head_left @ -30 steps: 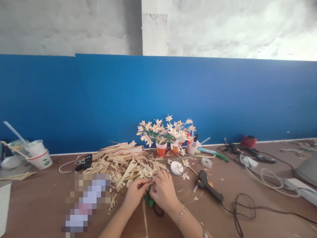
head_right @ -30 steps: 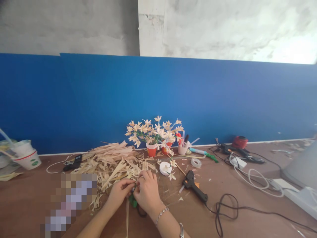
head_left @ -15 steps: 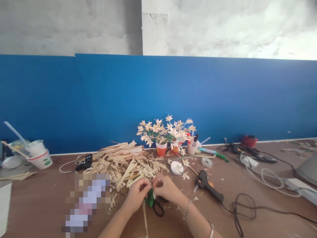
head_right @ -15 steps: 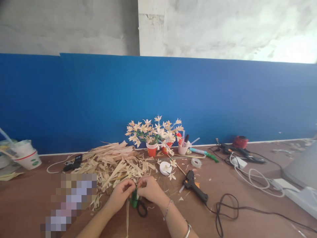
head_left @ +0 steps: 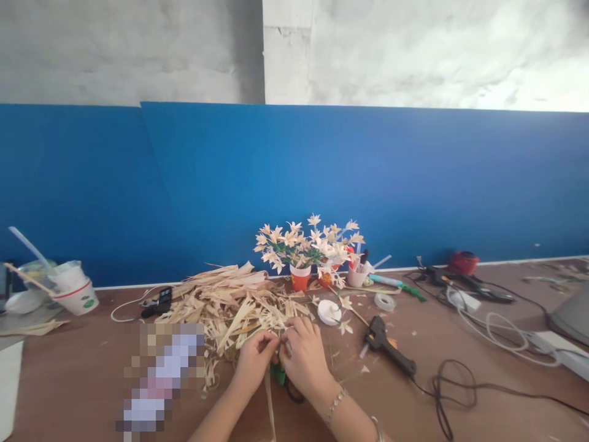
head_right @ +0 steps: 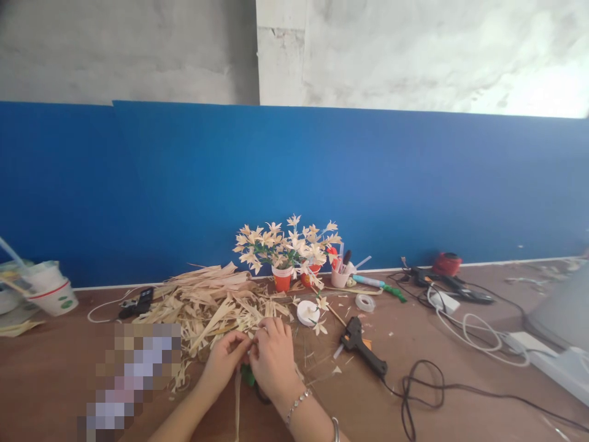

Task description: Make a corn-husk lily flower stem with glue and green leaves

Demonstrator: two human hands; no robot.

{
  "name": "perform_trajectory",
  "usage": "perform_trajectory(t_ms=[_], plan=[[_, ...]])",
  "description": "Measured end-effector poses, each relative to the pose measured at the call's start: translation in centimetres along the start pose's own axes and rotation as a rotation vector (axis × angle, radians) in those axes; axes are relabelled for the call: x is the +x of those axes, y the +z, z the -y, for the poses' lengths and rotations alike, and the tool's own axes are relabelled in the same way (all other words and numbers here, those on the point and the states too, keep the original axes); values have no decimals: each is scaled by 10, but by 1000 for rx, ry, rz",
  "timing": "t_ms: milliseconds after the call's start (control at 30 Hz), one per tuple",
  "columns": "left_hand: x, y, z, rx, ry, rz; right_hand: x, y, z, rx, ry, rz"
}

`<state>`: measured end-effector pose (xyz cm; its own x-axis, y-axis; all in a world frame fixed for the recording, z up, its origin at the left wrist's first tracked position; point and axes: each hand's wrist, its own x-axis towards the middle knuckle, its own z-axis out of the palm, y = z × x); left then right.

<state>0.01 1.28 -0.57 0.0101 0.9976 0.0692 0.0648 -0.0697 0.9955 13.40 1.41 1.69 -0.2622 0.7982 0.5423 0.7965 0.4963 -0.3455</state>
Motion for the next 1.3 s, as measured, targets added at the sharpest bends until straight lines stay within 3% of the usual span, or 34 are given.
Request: perform_trajectory(t_ms=[267,467,667,833,1000,1300], plan=[[2,1,2,-120,-74,-18,0,2,-2,-30,-66,-70],[3,-1,-3,-205,-181,35,-1,4,-5,0,-97,-105],[4,-3,-3,-189,-131,18,-1,5,-7,98,-68,-90],[8,-6,1,-113,-99,16,4,7,-12,353,73,28],[6,-8,-2,-75,-74,75,9,3,-21,688,243,235],[-2,-10,-9,-73,-71,240,15,-20,-28,966,236,520]])
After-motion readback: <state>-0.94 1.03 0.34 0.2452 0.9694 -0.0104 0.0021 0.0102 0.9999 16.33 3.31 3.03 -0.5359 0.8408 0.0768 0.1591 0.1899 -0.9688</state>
